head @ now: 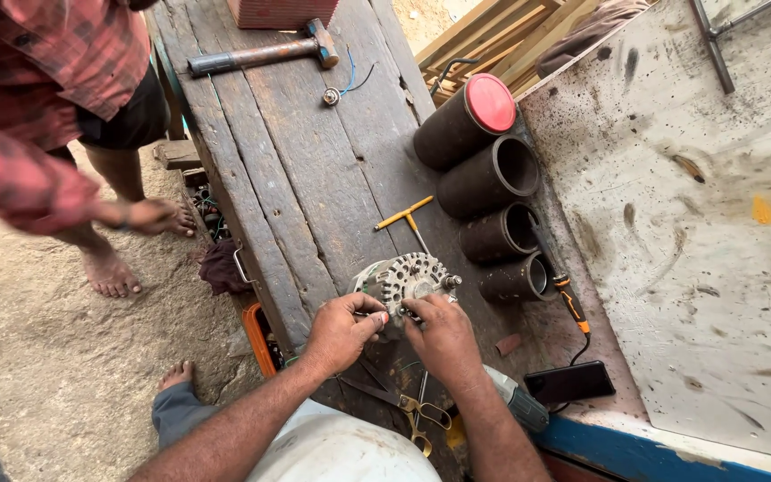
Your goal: The person is repairing a vehicle alternator by connecting wires and assembling components at a workbench.
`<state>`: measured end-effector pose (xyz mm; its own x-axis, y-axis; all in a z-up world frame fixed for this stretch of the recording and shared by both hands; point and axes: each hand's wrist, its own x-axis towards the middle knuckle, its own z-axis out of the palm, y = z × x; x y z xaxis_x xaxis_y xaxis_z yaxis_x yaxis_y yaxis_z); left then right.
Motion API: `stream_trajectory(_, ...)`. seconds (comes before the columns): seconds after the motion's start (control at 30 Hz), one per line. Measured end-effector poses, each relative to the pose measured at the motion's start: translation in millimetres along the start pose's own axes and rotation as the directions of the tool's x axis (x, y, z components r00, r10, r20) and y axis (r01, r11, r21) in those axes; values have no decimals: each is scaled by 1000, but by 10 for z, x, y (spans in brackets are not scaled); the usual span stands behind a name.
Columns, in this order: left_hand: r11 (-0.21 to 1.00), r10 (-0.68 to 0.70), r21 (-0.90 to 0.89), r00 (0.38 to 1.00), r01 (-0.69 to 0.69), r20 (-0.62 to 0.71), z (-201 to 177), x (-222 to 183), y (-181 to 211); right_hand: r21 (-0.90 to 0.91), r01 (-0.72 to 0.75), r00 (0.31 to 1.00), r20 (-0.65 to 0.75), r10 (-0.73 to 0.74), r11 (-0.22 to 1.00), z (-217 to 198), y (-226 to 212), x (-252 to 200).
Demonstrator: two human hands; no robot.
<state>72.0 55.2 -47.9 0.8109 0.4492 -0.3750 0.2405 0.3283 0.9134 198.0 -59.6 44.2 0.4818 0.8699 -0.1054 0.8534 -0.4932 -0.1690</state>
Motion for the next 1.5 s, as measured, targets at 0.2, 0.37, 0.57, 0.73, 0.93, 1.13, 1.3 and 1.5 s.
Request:
stream_trajectory(0.2,1000,8,-3,1000,-8,1,34,17,10,-5,3,1000,-3,-3,1000,47,18,3)
stream_trajectory(0.37,1000,7,11,1000,-7,5,54,8,1,2,-48,999,4,48,999,80,13,4)
stream_trajectory(0.57,998,20,52,1000,-20,-5,42,26,-33,98,-46,998,-31,50,994,8,28,18)
stream_trajectory(0.73,984,44,171,999,-41,-12,36,-7,54,69,-160,987,-5,161,985,-146,73,22)
stream_trajectory(0.93,932,184,325,982,-160,-43,32,-11,50,138,-100,990,-88,113,985,-311,69,-43)
stream_trajectory(1.13,900,171,411,985,-146,-24,24,-72,256,155,-97,990,-85,111,983,-307,65,-77)
stream_trajectory(1.3,872,209,452,978,-186,0,72,-7,264,165,-77,990,-103,95,983,-293,82,-96)
stream_trajectory(1.5,859,260,460,965,-225,-14,73,4,233,161,-85,990,-101,102,983,-298,102,-128)
